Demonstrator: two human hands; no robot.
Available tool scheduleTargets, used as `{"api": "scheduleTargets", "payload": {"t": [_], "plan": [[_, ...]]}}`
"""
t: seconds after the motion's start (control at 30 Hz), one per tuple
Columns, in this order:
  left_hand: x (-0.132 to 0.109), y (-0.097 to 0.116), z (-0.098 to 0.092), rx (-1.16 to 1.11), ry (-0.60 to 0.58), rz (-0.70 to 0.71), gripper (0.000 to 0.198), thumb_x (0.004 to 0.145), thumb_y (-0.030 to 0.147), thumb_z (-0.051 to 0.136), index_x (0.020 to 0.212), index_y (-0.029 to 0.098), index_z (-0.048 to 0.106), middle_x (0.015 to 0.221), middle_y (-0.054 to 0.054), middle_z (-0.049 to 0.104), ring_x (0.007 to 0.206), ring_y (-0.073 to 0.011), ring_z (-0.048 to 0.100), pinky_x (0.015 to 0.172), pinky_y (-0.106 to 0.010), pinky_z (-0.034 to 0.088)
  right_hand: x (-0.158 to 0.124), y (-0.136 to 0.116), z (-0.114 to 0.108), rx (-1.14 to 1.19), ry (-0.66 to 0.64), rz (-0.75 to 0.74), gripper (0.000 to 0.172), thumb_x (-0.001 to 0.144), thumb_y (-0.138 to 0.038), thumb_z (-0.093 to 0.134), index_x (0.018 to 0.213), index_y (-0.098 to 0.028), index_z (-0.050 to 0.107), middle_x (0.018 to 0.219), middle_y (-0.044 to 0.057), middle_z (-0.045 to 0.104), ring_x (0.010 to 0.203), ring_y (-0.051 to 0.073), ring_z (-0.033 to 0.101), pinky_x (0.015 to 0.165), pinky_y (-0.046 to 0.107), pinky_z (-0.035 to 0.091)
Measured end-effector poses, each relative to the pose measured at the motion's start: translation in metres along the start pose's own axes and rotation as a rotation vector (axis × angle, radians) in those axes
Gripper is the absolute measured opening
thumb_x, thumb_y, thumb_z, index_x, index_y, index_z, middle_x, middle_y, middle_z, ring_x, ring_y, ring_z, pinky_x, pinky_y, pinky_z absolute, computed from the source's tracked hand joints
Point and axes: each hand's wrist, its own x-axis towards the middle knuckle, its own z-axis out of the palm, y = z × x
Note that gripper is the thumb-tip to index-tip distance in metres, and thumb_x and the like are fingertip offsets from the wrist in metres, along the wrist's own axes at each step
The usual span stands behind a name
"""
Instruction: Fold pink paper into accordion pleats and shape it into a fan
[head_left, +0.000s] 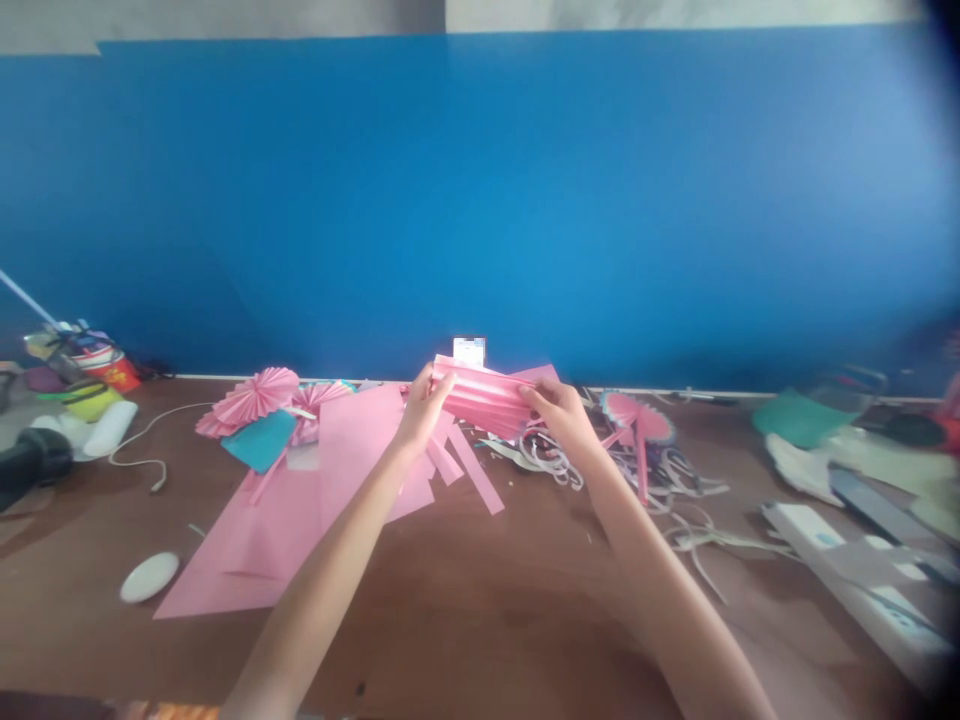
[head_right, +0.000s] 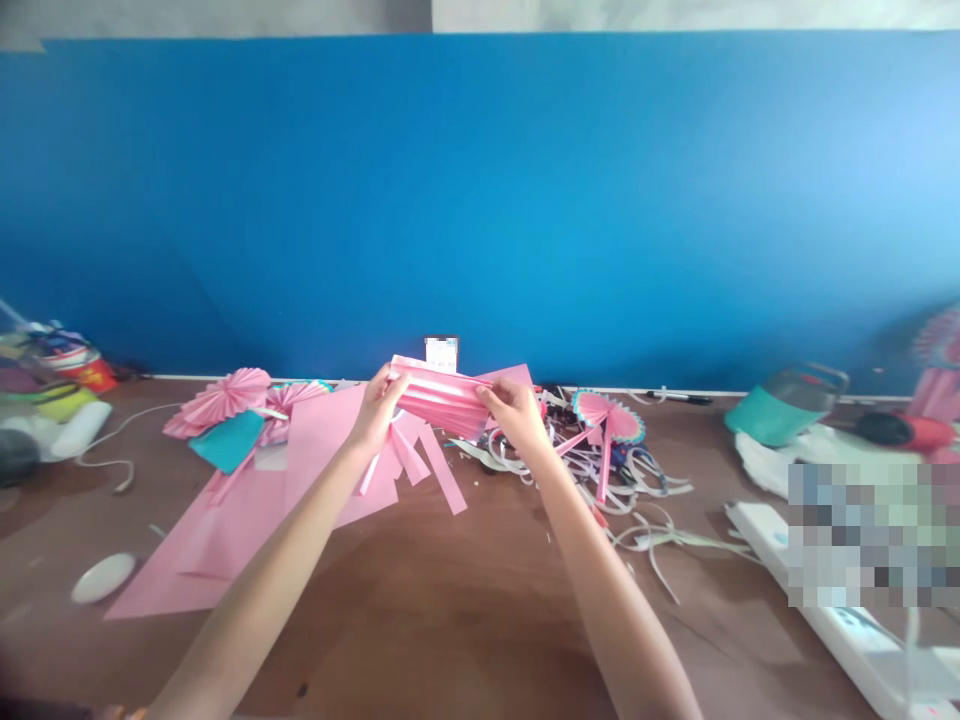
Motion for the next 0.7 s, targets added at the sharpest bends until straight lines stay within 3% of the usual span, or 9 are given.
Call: {"api": "scheduleTargets", "payload": {"t": [0.1,0.17,0.3,0.53,0.7], "plan": [[0.0012,0.0004,-0.0004,0.050,-0.140,0.082,0.033,0.082,0.048,0.071,0.098,0.019,0.066,0.092,-0.005,0.068,0.095,-0.0232,0.063,0.084,-0.030,0.048,-0.0018,-0.0035,0.0006,-0.040,-0.010,-0.006,0.042,0.081,-0.059,0.065,0.071,-0.019,0.060,0.059,-0.002,0.052,0.056,0.014,0.047,0.054,0.027,0.034],[0.0022,-0.0011,-0.0006,0.040,-0.169,0.117,0.034,0.084,0.052,0.067,0.093,0.019,0.065,0.085,-0.003,0.065,0.086,-0.0193,0.061,0.078,-0.027,0.047,-0.0025,-0.0042,0.0006,-0.045,-0.012,-0.012,0.042,0.082,-0.059,0.063,0.072,-0.018,0.062,0.059,-0.002,0.051,0.056,0.014,0.046,0.053,0.027,0.033],[0.0031,-0.0055,-0.0005,-0.018,-0.113,0.142,0.038,0.083,0.055,0.068,0.077,0.019,0.061,0.070,0.001,0.057,0.068,-0.0138,0.053,0.067,-0.024,0.042,-0.0030,-0.0038,0.0003,-0.034,-0.010,0.003,0.044,0.082,-0.060,0.063,0.072,-0.017,0.064,0.059,-0.002,0.050,0.055,0.013,0.046,0.053,0.026,0.032],[0.0050,-0.0046,-0.0016,-0.262,-0.102,0.129,0.028,0.084,0.044,0.068,0.075,0.019,0.061,0.076,0.001,0.062,0.069,-0.0138,0.057,0.067,-0.024,0.044,-0.0008,-0.0022,0.0014,-0.022,0.012,0.013,0.046,0.080,-0.061,0.064,0.068,-0.017,0.062,0.055,-0.003,0.048,0.055,0.013,0.047,0.051,0.025,0.032],[0.0039,-0.0042,-0.0038,-0.200,-0.040,0.081,0.036,0.084,0.049,0.067,0.070,0.019,0.055,0.064,0.004,0.054,0.058,-0.0113,0.050,0.059,-0.023,0.039,-0.0002,0.0025,0.0022,0.013,0.026,-0.011,0.044,0.082,-0.059,0.064,0.071,-0.017,0.062,0.057,-0.003,0.049,0.053,0.012,0.044,0.051,0.024,0.032]]}}
